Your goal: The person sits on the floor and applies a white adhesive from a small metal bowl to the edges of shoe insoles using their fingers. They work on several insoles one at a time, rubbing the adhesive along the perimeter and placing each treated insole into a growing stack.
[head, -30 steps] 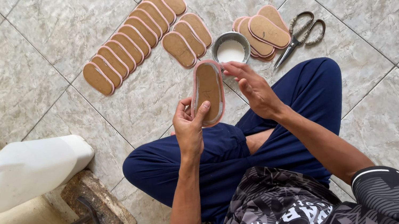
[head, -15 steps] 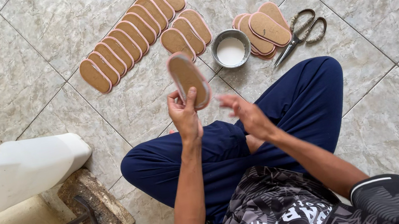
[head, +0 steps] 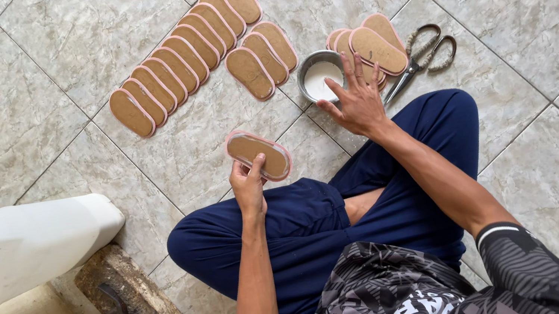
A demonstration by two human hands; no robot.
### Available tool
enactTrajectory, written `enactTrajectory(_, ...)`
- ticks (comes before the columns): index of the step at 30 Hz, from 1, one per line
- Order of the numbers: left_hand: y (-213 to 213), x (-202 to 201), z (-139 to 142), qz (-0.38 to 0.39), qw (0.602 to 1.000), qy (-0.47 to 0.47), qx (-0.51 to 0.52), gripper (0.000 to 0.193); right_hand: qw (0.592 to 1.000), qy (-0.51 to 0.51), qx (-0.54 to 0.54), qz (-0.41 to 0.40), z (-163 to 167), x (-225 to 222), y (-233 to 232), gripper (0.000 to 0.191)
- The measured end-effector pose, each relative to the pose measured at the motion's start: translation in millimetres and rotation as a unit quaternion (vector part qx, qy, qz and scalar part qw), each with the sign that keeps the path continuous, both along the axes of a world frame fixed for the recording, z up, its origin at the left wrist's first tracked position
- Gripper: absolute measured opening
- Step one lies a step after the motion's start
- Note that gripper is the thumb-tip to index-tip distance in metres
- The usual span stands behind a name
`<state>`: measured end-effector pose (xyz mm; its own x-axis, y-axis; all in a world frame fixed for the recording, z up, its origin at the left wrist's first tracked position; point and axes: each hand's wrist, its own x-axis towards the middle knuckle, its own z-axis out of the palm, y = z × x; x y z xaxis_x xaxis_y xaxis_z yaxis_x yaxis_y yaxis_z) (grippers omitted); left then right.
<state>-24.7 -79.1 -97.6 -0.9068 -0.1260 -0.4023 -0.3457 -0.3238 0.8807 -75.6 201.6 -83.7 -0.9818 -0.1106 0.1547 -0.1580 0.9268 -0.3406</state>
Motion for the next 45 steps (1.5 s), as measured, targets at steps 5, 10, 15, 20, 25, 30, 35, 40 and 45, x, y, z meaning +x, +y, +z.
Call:
enactTrajectory(5,9,-13,13,-0.041,0.999,-0.003,0.004,0.030,0.998,0.046,0.030,0.007,-5,22,14,0.066)
enactTrajectory(10,20,-23,41,-0.136,0.990,0.022,0.019,0.033,0.988,-0.108,-0.093,-0.066,26,44,12,0.070)
enactTrajectory(15,32,-24,71,-0.224,0.973,0.042,0.046,0.037,0.836,-0.148,-0.518,0.101,83,66,-5,0.102)
enactTrajectory(20,39,-18,86,-0.240,0.965,0.061,0.087,0.041,0.845,-0.151,-0.499,0.119,105,73,-20,0.102)
enactTrajectory(25,41,-18,88,-0.166,0.980,0.063,0.090,0.040,0.837,-0.136,-0.517,0.120,98,89,-27,0.093)
enactTrajectory(30,46,-18,82,-0.052,0.983,0.076,0.160,0.039,0.799,-0.169,-0.573,0.069,86,110,-36,0.091)
enactTrajectory(35,56,-11,74,0.026,0.964,0.112,0.239,0.038,0.764,-0.176,-0.620,0.038,73,118,-50,0.091)
enactTrajectory(40,59,-5,69,0.044,0.961,0.112,0.248,0.039,0.726,-0.202,-0.657,0.022,65,106,-47,0.090)
enactTrajectory(45,37,0,67,-0.079,0.987,0.089,0.106,0.037,0.765,-0.169,-0.619,0.063,63,85,-20,0.088)
